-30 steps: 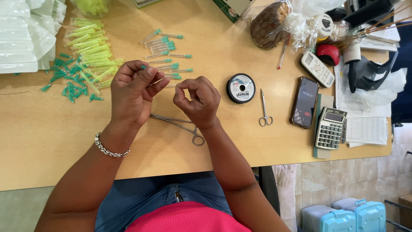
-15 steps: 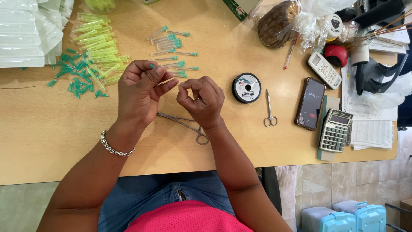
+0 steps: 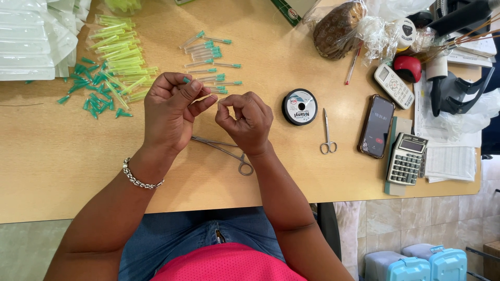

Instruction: The person sits at a cluttered table and assembles small medical components. They thread a thin filament through a green plastic cap, use a hemostat to pull the filament through, and then insert the cap into a small transparent tube. The process is repeated for multiple units.

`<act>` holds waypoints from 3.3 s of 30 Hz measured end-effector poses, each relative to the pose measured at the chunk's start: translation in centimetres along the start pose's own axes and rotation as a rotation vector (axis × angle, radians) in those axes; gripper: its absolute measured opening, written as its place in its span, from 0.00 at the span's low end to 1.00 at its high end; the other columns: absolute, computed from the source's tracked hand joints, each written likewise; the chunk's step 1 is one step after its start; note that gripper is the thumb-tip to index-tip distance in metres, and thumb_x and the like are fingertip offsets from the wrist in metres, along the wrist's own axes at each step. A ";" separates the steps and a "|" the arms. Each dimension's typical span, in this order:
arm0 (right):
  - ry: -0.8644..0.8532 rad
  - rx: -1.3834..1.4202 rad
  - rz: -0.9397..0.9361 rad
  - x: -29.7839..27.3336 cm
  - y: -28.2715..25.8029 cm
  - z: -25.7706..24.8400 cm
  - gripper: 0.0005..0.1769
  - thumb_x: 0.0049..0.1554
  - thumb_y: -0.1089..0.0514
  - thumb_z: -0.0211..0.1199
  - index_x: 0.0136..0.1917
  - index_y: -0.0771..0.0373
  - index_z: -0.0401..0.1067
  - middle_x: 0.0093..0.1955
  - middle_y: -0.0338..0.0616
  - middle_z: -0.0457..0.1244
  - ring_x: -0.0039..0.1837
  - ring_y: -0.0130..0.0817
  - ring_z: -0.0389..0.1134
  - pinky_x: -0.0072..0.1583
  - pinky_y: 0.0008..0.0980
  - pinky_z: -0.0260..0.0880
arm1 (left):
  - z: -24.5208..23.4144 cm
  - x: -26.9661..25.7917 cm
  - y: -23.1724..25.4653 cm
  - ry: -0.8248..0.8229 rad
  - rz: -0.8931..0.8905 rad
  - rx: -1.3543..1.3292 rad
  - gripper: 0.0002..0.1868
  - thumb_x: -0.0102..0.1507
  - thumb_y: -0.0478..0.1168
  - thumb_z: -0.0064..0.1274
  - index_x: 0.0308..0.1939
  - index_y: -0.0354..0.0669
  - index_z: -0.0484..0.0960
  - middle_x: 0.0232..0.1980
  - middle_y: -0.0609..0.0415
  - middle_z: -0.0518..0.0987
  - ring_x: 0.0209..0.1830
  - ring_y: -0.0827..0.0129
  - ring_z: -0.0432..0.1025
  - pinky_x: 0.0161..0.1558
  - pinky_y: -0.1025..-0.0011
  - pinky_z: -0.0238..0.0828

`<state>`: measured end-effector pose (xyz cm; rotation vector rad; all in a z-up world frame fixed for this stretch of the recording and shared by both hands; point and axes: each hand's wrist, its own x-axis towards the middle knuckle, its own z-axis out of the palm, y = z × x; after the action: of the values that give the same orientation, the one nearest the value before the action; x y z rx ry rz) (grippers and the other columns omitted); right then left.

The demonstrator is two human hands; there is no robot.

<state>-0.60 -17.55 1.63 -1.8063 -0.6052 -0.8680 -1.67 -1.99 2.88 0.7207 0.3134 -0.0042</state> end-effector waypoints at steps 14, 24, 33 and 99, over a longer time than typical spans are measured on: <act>-0.021 0.023 0.020 1.1 -1.7 -0.3 0.09 0.51 0.70 0.75 0.46 0.63 0.82 0.27 0.39 0.57 0.27 0.31 0.61 0.33 0.31 0.67 | -0.5 0.4 -0.1 -0.019 0.037 -0.006 0.11 0.63 0.31 0.64 0.41 0.43 0.75 0.35 0.47 0.84 0.39 0.61 0.84 0.45 0.59 0.90; -0.090 0.050 0.055 -1.0 0.3 0.0 0.18 0.54 0.63 0.77 0.58 0.64 0.80 0.32 0.44 0.59 0.31 0.33 0.61 0.36 0.33 0.66 | 0.1 0.2 -0.1 -0.015 0.055 -0.084 0.10 0.62 0.29 0.63 0.40 0.40 0.76 0.34 0.48 0.85 0.36 0.61 0.84 0.43 0.61 0.89; -0.120 0.132 0.280 -0.3 -1.2 0.1 0.06 0.59 0.65 0.70 0.46 0.65 0.73 0.31 0.45 0.63 0.29 0.33 0.62 0.32 0.29 0.63 | -0.7 1.4 1.1 0.020 0.096 -0.104 0.10 0.63 0.31 0.63 0.40 0.40 0.76 0.33 0.49 0.84 0.36 0.62 0.84 0.44 0.62 0.89; -0.024 0.500 0.901 2.2 2.0 -4.2 0.02 0.67 0.58 0.57 0.50 0.55 0.68 0.29 0.36 0.58 0.29 0.19 0.56 0.30 0.17 0.53 | -0.2 -0.5 -0.6 -0.305 -0.191 0.430 0.17 0.56 0.25 0.67 0.47 0.24 0.82 0.34 0.40 0.83 0.31 0.63 0.82 0.35 0.66 0.88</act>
<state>0.99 -22.18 3.24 -1.3957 0.0268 -0.0614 -2.32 -2.37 2.45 1.0981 0.0852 -0.3695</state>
